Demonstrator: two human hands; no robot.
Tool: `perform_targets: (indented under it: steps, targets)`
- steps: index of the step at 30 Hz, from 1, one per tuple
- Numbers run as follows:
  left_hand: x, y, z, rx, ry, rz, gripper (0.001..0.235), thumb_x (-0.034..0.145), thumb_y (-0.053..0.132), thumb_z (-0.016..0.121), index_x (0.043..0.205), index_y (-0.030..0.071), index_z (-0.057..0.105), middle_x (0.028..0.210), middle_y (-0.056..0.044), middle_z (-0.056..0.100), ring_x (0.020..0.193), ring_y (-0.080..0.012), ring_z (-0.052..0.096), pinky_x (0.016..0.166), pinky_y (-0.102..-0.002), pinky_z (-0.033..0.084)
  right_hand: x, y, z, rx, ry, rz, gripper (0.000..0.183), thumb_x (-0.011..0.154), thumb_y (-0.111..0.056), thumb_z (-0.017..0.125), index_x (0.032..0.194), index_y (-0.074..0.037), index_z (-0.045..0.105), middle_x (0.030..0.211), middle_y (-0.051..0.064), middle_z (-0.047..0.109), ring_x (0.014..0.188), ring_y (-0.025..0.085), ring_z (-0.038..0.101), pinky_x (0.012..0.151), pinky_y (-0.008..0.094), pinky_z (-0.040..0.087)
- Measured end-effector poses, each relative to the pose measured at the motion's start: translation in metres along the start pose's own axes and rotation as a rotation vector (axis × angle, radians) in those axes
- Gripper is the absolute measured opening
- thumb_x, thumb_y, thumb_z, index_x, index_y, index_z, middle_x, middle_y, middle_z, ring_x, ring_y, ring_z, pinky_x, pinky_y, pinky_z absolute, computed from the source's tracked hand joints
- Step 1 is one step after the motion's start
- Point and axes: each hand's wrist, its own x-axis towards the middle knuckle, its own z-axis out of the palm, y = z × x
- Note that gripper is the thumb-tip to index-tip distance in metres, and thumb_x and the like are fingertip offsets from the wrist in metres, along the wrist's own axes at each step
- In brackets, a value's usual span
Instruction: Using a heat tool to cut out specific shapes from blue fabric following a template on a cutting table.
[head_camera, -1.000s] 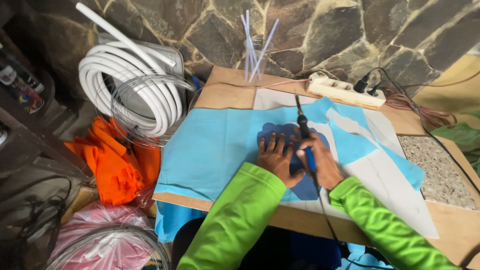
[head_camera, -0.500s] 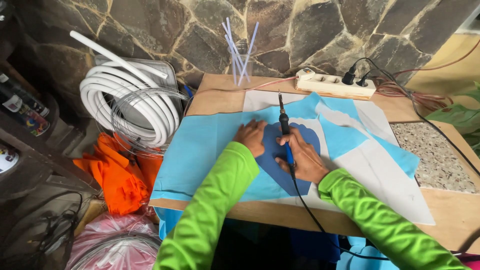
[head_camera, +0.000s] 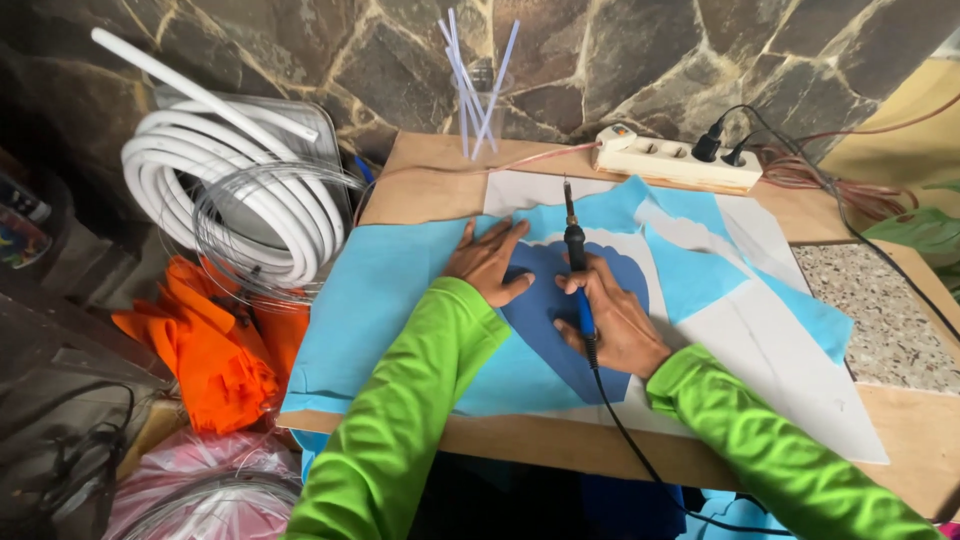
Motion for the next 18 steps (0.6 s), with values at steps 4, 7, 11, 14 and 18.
perform_targets:
  steps: [4, 7, 11, 14, 18]
  targets:
    - [-0.003, 0.000, -0.001, 0.007, 0.013, -0.026, 0.077, 0.077, 0.046, 0.047, 0.139, 0.011, 0.017, 0.140, -0.007, 0.034, 0.134, -0.0201, 0.021, 0.107, -0.055, 0.000, 0.001, 0.005, 0.004, 0.011, 0.004, 0.008, 0.040, 0.067, -0.016, 0.068, 0.095, -0.012, 0.040, 0.121, 0.016, 0.043, 0.096, 0.040, 0.058, 0.072, 0.053, 0.049]
    - [-0.003, -0.003, 0.003, 0.016, 0.012, -0.045, 0.082, 0.077, 0.049, 0.046, 0.140, 0.010, 0.011, 0.142, -0.006, 0.031, 0.135, -0.0197, 0.018, 0.106, -0.057, -0.002, 0.000, 0.005, 0.003, 0.013, 0.017, 0.006, 0.041, 0.067, -0.016, 0.069, 0.095, -0.012, 0.040, 0.122, 0.017, 0.043, 0.096, 0.040, 0.057, 0.073, 0.053, 0.049]
    - [-0.003, -0.012, 0.005, -0.125, 0.056, -0.002, 0.088, 0.073, 0.047, 0.053, 0.142, 0.013, 0.011, 0.146, -0.003, 0.021, 0.135, -0.0232, 0.015, 0.104, -0.061, 0.003, -0.001, 0.006, 0.003, 0.010, 0.031, -0.028, 0.040, 0.066, -0.013, 0.069, 0.094, -0.011, 0.041, 0.120, 0.018, 0.044, 0.095, 0.042, 0.058, 0.069, 0.053, 0.049]
    - [-0.008, -0.020, -0.004, -0.084, 0.062, -0.001, 0.080, 0.071, 0.048, 0.055, 0.138, 0.016, 0.024, 0.146, -0.001, 0.020, 0.135, -0.0256, 0.016, 0.103, -0.063, 0.009, -0.001, 0.010, 0.004, 0.028, 0.040, -0.034, 0.040, 0.065, -0.014, 0.070, 0.094, -0.011, 0.041, 0.119, 0.018, 0.045, 0.094, 0.042, 0.058, 0.069, 0.052, 0.050]
    - [-0.022, -0.012, -0.016, 0.078, -0.081, -0.091, 0.069, 0.072, 0.056, 0.047, 0.134, 0.026, 0.034, 0.144, 0.009, 0.026, 0.136, -0.0225, 0.013, 0.101, -0.067, 0.006, -0.002, 0.012, 0.006, 0.053, 0.045, -0.047, 0.040, 0.066, -0.014, 0.069, 0.095, -0.011, 0.042, 0.118, 0.018, 0.044, 0.095, 0.042, 0.058, 0.069, 0.052, 0.050]
